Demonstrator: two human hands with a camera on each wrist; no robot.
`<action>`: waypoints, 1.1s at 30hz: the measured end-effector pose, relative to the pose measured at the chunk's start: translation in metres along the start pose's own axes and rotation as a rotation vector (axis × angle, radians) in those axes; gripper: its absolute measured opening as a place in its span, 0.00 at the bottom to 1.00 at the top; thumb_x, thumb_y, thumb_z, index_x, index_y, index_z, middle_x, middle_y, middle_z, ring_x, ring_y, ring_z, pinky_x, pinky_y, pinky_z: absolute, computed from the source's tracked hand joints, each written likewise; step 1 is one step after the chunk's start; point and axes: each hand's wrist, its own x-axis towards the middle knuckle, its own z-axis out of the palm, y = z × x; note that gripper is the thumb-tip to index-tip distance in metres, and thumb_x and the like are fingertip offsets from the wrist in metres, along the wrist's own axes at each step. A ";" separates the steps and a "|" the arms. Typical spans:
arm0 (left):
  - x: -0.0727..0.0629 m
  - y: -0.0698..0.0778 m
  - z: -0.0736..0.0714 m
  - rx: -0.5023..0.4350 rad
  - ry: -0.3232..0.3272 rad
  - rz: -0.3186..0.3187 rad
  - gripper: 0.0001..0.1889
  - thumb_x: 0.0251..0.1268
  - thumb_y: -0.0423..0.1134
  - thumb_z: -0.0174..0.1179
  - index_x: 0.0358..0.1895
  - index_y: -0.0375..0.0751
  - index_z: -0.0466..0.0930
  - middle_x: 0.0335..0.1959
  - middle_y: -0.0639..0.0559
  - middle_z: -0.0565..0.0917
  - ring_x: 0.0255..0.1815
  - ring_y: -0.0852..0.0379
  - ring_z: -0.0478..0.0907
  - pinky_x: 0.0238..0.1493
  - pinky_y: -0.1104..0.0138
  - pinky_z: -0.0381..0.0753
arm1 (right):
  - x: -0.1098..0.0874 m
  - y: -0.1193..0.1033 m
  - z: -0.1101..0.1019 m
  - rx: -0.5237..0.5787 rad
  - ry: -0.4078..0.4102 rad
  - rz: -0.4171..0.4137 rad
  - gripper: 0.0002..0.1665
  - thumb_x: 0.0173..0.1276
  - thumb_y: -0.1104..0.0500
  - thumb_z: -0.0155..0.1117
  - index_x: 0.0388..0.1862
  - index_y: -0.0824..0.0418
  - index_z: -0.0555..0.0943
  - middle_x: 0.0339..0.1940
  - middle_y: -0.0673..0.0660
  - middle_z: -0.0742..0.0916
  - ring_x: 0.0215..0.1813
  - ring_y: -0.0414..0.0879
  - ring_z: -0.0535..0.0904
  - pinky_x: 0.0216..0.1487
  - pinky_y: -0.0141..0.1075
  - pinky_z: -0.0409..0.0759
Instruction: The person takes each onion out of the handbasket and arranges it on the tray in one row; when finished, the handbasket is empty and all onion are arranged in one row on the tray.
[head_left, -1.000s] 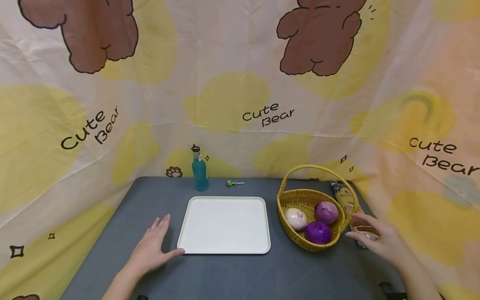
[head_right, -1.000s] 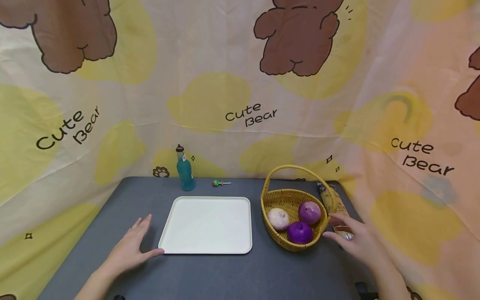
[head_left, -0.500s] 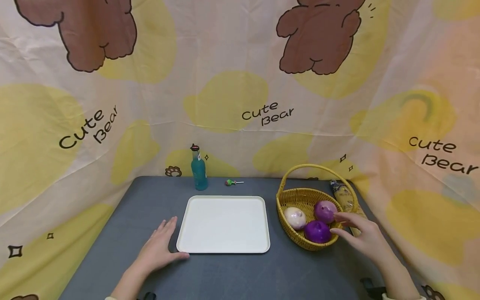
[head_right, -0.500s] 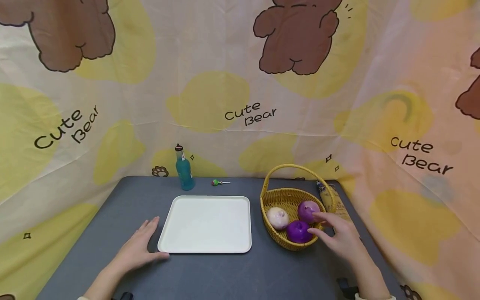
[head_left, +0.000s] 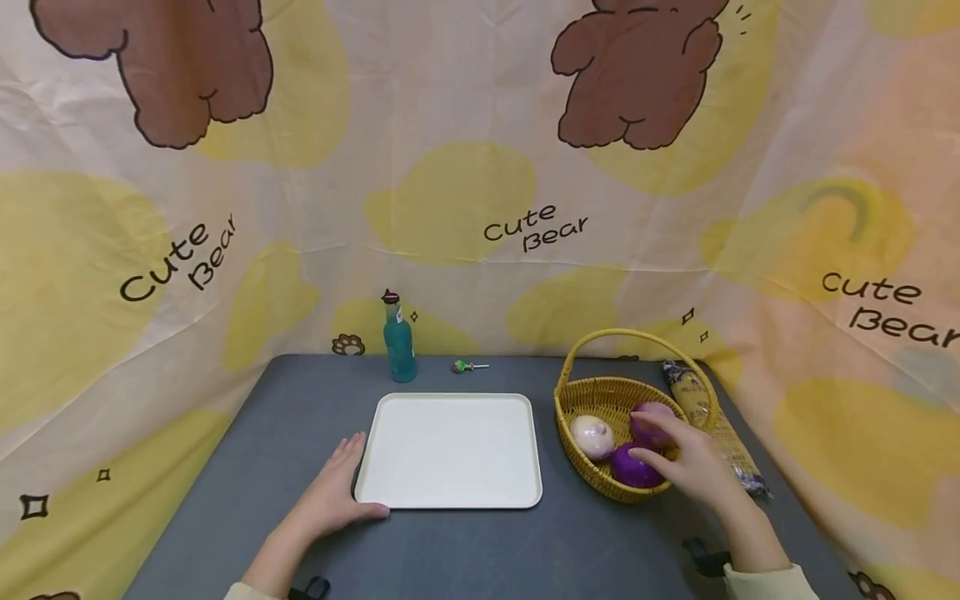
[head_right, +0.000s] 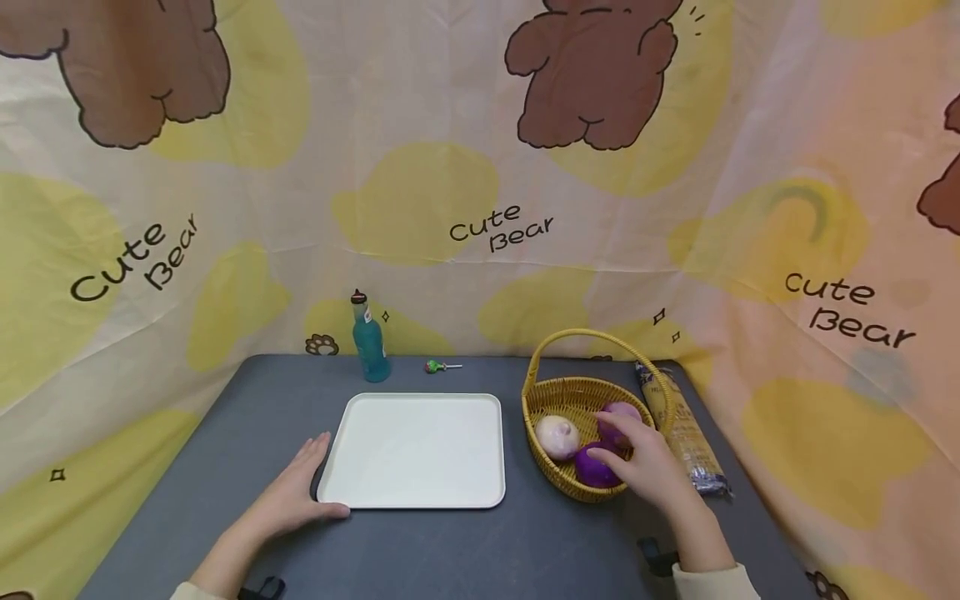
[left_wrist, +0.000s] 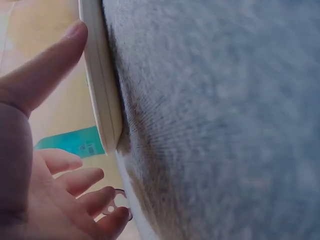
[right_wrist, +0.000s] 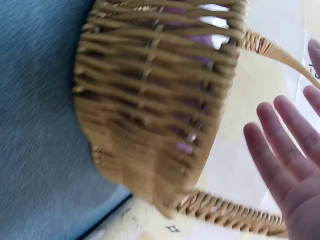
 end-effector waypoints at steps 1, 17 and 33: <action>0.001 0.000 0.000 -0.019 -0.005 -0.007 0.73 0.37 0.65 0.80 0.79 0.26 0.45 0.80 0.27 0.51 0.81 0.28 0.43 0.76 0.37 0.52 | 0.002 0.000 0.002 0.001 -0.014 0.014 0.31 0.56 0.56 0.81 0.60 0.56 0.82 0.56 0.62 0.87 0.51 0.60 0.87 0.46 0.54 0.85; 0.000 -0.004 0.002 -0.089 -0.073 -0.046 0.70 0.39 0.60 0.81 0.78 0.23 0.48 0.78 0.24 0.53 0.79 0.25 0.48 0.73 0.33 0.54 | 0.038 0.000 0.036 0.112 -0.226 0.052 0.39 0.59 0.58 0.79 0.68 0.63 0.75 0.65 0.65 0.82 0.65 0.63 0.77 0.63 0.61 0.75; 0.004 0.002 0.003 -0.155 -0.098 -0.064 0.69 0.39 0.56 0.82 0.78 0.24 0.47 0.79 0.26 0.53 0.80 0.27 0.46 0.74 0.34 0.52 | 0.044 0.010 0.052 0.156 -0.394 0.162 0.41 0.61 0.54 0.77 0.71 0.63 0.73 0.65 0.64 0.82 0.62 0.58 0.79 0.64 0.59 0.75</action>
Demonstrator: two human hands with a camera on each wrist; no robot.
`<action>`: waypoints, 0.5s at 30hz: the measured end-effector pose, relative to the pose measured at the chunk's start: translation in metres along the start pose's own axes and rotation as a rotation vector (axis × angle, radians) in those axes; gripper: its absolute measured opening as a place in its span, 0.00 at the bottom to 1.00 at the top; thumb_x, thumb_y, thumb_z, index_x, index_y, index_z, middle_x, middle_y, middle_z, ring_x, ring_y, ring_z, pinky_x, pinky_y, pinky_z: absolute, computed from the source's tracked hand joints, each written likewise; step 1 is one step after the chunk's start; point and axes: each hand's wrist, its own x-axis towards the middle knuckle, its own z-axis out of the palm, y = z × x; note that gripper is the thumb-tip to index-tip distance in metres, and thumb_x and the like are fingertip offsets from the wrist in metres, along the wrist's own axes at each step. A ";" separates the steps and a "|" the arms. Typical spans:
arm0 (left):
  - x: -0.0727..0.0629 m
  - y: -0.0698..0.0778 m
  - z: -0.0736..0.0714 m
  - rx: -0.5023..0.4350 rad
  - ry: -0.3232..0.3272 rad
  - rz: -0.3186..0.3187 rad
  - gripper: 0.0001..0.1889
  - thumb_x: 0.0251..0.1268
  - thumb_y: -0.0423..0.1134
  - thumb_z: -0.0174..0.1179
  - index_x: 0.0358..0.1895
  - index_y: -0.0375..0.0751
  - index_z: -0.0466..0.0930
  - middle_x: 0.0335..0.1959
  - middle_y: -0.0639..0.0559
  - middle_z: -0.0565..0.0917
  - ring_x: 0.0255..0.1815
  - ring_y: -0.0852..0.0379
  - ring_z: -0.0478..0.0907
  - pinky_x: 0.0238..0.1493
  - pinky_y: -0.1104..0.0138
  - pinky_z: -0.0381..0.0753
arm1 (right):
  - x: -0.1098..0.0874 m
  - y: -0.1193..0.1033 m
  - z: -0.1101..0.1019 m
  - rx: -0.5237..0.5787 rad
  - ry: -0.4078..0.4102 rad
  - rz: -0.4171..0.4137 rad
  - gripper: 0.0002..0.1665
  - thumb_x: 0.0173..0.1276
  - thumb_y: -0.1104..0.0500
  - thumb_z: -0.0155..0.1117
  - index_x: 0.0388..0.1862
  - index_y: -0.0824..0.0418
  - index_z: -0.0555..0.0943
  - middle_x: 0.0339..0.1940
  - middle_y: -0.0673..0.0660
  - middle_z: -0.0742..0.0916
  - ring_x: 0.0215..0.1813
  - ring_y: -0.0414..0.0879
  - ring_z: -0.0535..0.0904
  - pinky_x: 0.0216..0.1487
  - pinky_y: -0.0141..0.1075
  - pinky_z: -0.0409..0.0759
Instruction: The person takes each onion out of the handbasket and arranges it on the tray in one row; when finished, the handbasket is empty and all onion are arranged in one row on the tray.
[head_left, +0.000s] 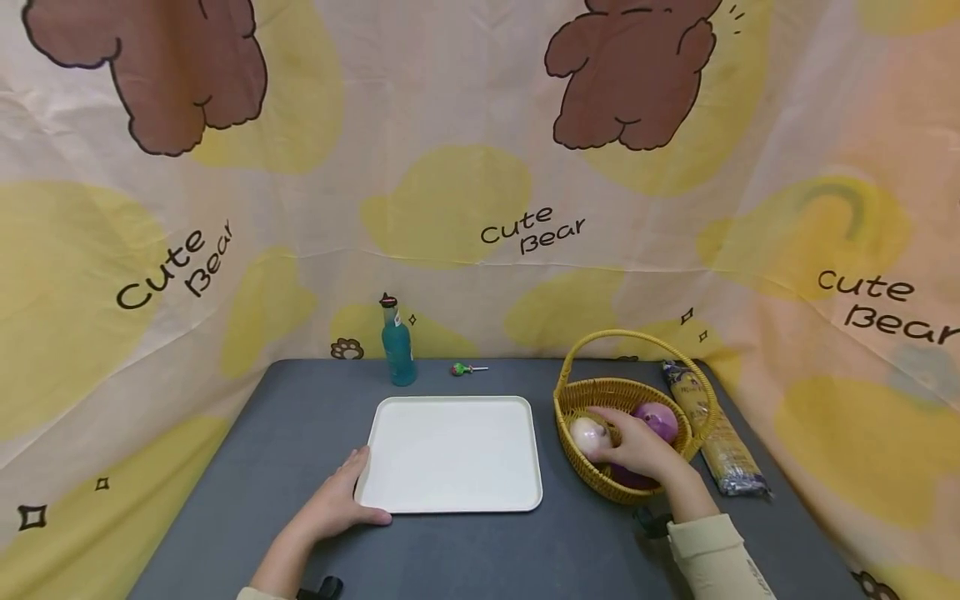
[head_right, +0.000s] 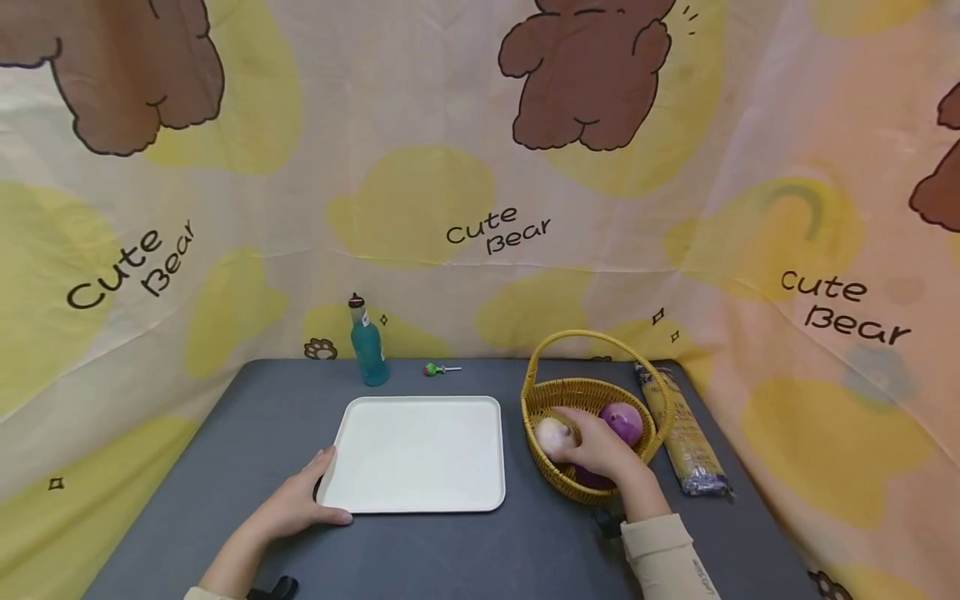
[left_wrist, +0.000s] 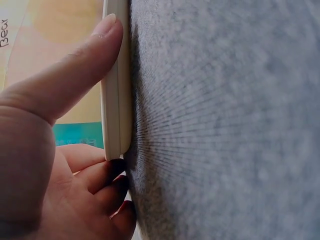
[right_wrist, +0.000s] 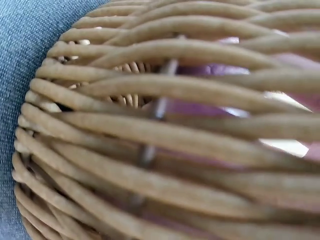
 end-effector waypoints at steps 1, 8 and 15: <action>0.000 0.000 0.000 -0.001 0.000 -0.002 0.69 0.39 0.56 0.82 0.78 0.24 0.47 0.79 0.26 0.53 0.80 0.27 0.46 0.74 0.34 0.52 | 0.001 0.000 0.001 -0.001 -0.003 0.008 0.40 0.61 0.54 0.77 0.70 0.63 0.74 0.63 0.63 0.82 0.60 0.56 0.79 0.63 0.58 0.76; 0.001 0.001 0.000 0.006 0.002 -0.015 0.69 0.39 0.57 0.82 0.79 0.26 0.47 0.79 0.26 0.53 0.80 0.27 0.47 0.73 0.33 0.53 | 0.005 0.001 0.001 -0.016 -0.017 0.044 0.40 0.60 0.52 0.78 0.70 0.62 0.75 0.59 0.59 0.85 0.53 0.50 0.80 0.57 0.52 0.78; 0.001 0.001 0.001 0.004 0.006 -0.028 0.70 0.38 0.58 0.82 0.79 0.26 0.47 0.79 0.26 0.53 0.80 0.27 0.47 0.74 0.34 0.53 | 0.001 -0.002 -0.005 -0.023 0.048 0.027 0.40 0.59 0.53 0.79 0.68 0.63 0.76 0.61 0.61 0.84 0.57 0.54 0.81 0.59 0.55 0.79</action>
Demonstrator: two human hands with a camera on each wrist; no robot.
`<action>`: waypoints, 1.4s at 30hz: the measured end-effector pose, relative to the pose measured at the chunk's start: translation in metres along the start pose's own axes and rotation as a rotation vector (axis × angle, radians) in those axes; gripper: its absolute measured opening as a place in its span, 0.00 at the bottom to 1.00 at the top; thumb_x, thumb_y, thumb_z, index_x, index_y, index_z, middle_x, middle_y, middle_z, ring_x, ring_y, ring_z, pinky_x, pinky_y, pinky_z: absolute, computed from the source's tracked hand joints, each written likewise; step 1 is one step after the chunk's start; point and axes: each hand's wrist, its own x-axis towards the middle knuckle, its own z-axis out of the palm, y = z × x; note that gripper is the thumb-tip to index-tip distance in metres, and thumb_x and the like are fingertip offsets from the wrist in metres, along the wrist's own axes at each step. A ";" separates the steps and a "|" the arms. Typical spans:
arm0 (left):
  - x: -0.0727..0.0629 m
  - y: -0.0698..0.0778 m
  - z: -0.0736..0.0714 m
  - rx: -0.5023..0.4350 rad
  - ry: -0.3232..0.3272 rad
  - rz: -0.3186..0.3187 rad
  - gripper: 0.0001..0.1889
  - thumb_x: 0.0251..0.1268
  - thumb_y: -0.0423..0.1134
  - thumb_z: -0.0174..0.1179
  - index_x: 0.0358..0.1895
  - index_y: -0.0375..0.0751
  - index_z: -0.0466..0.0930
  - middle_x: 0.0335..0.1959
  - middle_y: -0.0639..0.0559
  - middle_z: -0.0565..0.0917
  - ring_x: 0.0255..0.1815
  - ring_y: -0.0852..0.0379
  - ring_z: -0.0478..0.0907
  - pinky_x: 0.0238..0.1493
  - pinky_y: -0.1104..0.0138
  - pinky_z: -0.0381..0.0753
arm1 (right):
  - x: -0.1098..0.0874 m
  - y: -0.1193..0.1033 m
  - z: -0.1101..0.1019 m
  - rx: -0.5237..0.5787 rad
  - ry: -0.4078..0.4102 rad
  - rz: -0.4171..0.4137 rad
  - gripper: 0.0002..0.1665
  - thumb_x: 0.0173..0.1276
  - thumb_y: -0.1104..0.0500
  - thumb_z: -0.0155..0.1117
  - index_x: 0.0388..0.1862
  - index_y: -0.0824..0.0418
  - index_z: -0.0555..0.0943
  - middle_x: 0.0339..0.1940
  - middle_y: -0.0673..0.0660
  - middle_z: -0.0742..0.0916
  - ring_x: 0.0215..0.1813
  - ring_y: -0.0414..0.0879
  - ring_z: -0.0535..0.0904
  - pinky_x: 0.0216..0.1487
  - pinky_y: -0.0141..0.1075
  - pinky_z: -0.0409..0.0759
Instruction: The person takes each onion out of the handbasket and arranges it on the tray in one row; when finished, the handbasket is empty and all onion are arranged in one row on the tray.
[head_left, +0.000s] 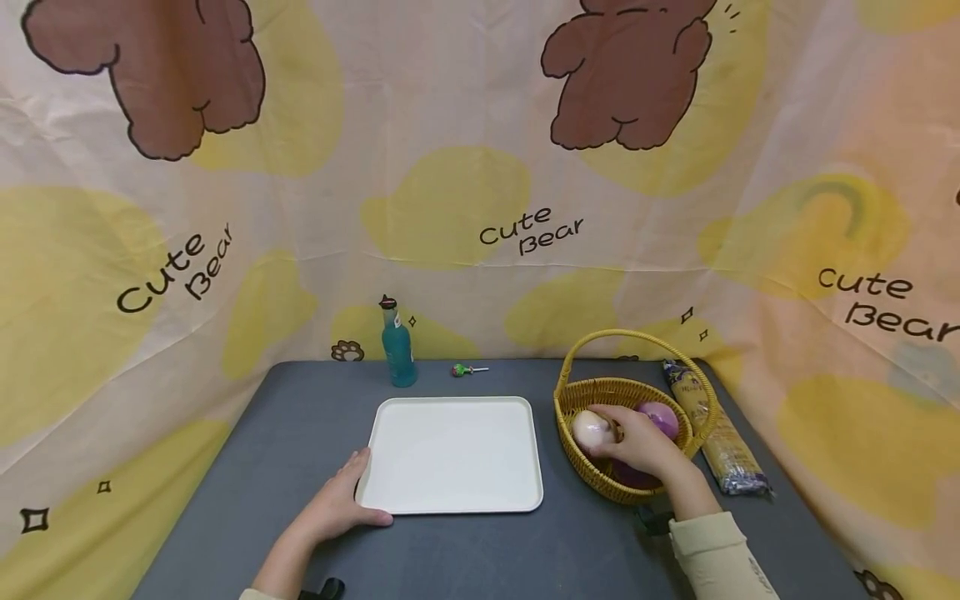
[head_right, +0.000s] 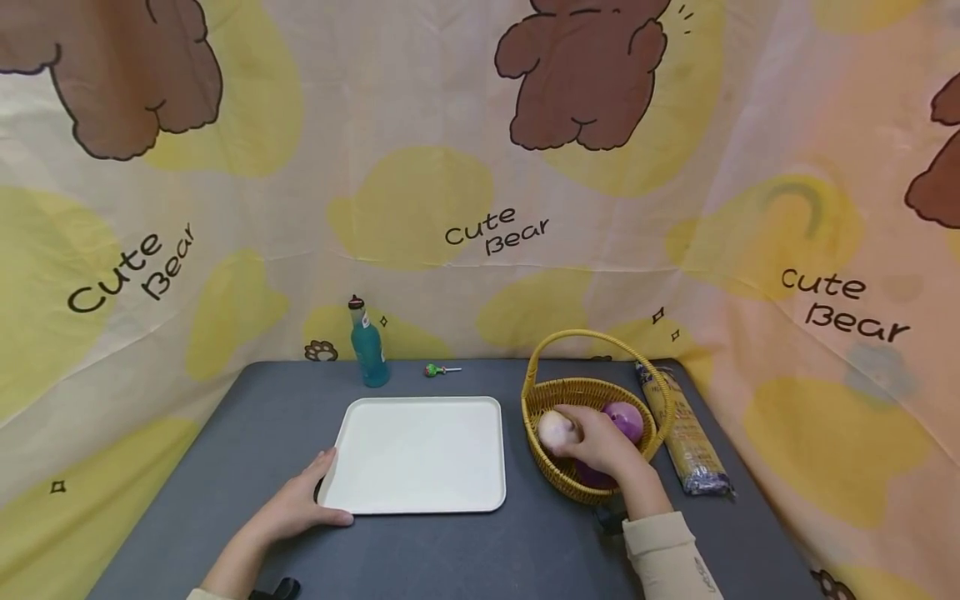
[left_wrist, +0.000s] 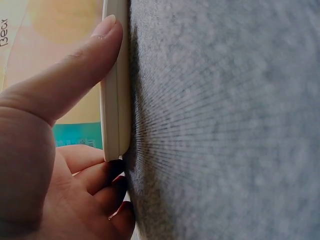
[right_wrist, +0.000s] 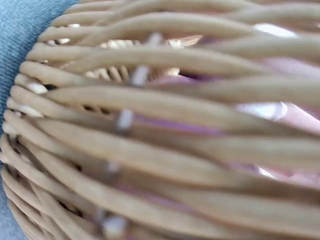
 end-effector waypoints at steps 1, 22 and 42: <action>0.000 0.000 0.000 0.000 0.001 -0.002 0.70 0.38 0.58 0.82 0.79 0.26 0.47 0.79 0.26 0.53 0.80 0.27 0.47 0.74 0.34 0.54 | -0.001 -0.001 -0.002 -0.003 0.017 -0.010 0.40 0.59 0.53 0.79 0.68 0.64 0.76 0.61 0.62 0.84 0.58 0.56 0.81 0.59 0.56 0.79; 0.006 -0.003 0.002 -0.030 -0.001 -0.023 0.71 0.36 0.60 0.82 0.79 0.28 0.47 0.80 0.28 0.52 0.80 0.27 0.46 0.74 0.33 0.52 | -0.010 -0.023 -0.011 0.044 0.178 -0.103 0.41 0.58 0.54 0.80 0.69 0.62 0.75 0.64 0.63 0.83 0.61 0.61 0.81 0.57 0.57 0.81; 0.002 -0.001 0.001 0.000 -0.008 -0.053 0.72 0.34 0.60 0.82 0.80 0.28 0.47 0.79 0.28 0.52 0.80 0.26 0.45 0.73 0.31 0.49 | -0.006 -0.053 0.006 0.195 0.182 -0.159 0.42 0.56 0.53 0.81 0.69 0.58 0.76 0.64 0.60 0.83 0.62 0.57 0.81 0.57 0.52 0.83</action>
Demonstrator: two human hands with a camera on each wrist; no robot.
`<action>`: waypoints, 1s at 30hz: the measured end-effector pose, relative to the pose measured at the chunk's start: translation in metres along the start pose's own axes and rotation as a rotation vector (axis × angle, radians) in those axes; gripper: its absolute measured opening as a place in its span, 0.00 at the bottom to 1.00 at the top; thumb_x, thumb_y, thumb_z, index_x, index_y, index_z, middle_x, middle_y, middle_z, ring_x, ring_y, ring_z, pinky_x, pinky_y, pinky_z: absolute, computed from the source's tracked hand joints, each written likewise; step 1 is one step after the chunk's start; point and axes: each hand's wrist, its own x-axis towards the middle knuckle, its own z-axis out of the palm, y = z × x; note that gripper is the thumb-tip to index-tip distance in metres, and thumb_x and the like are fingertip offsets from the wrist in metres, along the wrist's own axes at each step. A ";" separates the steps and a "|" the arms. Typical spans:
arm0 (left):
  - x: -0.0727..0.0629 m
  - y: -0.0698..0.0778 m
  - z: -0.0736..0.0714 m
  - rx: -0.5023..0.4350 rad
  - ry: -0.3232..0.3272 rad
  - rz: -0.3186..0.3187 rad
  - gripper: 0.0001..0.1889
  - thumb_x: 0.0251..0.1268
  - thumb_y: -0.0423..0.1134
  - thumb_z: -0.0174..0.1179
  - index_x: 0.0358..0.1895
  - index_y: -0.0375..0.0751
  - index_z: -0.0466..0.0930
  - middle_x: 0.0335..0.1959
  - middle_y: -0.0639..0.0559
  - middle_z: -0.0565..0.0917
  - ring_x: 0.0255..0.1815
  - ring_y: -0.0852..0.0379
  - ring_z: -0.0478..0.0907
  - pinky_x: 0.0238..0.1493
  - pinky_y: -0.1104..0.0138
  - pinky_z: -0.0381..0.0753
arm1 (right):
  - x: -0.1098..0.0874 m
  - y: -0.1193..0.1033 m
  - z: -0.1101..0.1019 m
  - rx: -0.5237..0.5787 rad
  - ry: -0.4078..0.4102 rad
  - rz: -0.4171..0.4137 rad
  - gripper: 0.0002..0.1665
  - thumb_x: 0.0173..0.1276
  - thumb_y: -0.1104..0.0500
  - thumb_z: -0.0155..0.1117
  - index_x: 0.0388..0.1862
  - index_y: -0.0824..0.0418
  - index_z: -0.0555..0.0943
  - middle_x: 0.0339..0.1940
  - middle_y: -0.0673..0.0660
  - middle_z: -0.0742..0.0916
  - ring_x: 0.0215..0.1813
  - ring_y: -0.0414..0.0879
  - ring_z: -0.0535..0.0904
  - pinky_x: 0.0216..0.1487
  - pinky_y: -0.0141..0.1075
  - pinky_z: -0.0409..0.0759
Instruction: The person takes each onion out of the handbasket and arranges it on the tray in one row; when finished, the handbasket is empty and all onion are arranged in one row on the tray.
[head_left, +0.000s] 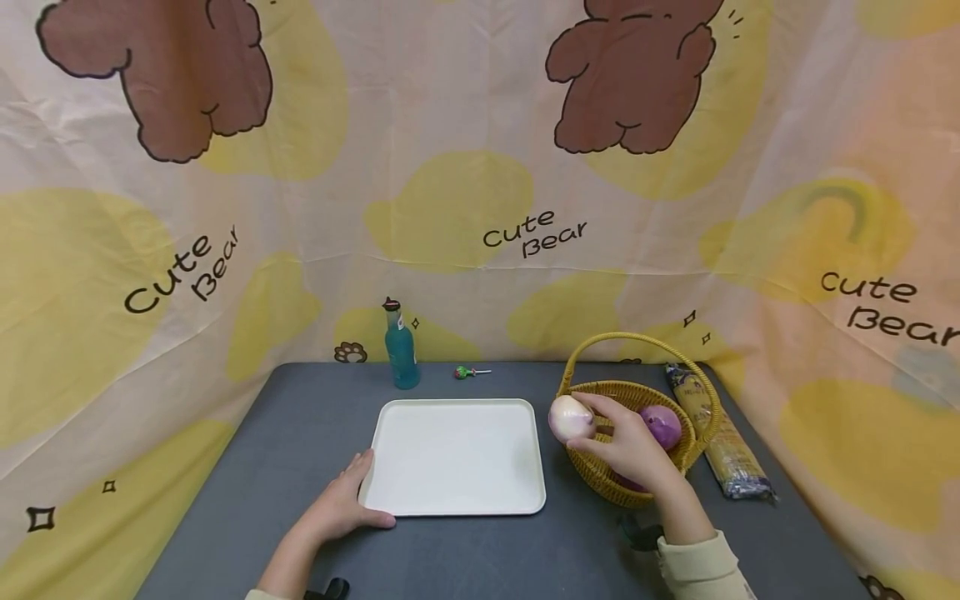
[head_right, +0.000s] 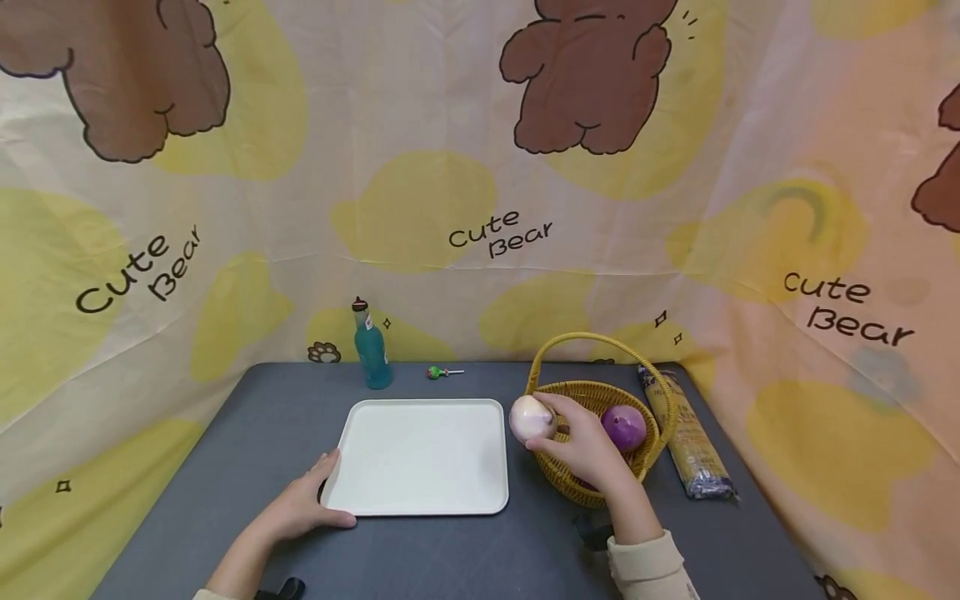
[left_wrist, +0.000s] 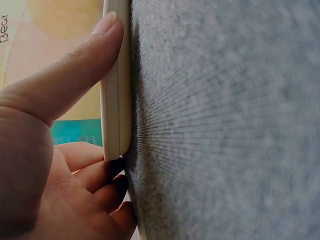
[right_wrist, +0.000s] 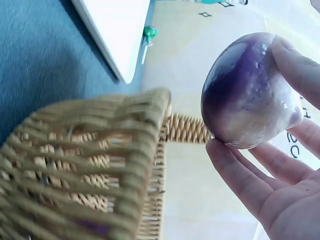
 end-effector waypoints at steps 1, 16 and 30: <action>0.000 0.000 0.000 0.000 0.001 0.001 0.72 0.34 0.60 0.83 0.80 0.28 0.47 0.79 0.27 0.52 0.80 0.26 0.46 0.73 0.31 0.49 | 0.000 -0.002 0.001 0.005 -0.003 0.004 0.42 0.56 0.52 0.81 0.69 0.58 0.76 0.64 0.59 0.83 0.63 0.56 0.81 0.58 0.51 0.83; 0.000 0.001 0.000 -0.012 -0.001 -0.006 0.72 0.35 0.59 0.83 0.80 0.29 0.47 0.80 0.28 0.52 0.80 0.26 0.45 0.74 0.32 0.48 | 0.015 -0.022 0.026 0.085 -0.064 0.015 0.42 0.57 0.52 0.80 0.70 0.56 0.75 0.66 0.58 0.81 0.64 0.56 0.79 0.59 0.50 0.83; 0.000 0.002 0.000 -0.015 -0.007 0.001 0.71 0.36 0.57 0.83 0.80 0.28 0.46 0.79 0.27 0.51 0.80 0.25 0.44 0.74 0.31 0.47 | 0.024 -0.032 0.051 0.101 -0.093 -0.035 0.41 0.56 0.52 0.81 0.69 0.56 0.77 0.63 0.54 0.83 0.60 0.50 0.81 0.57 0.44 0.84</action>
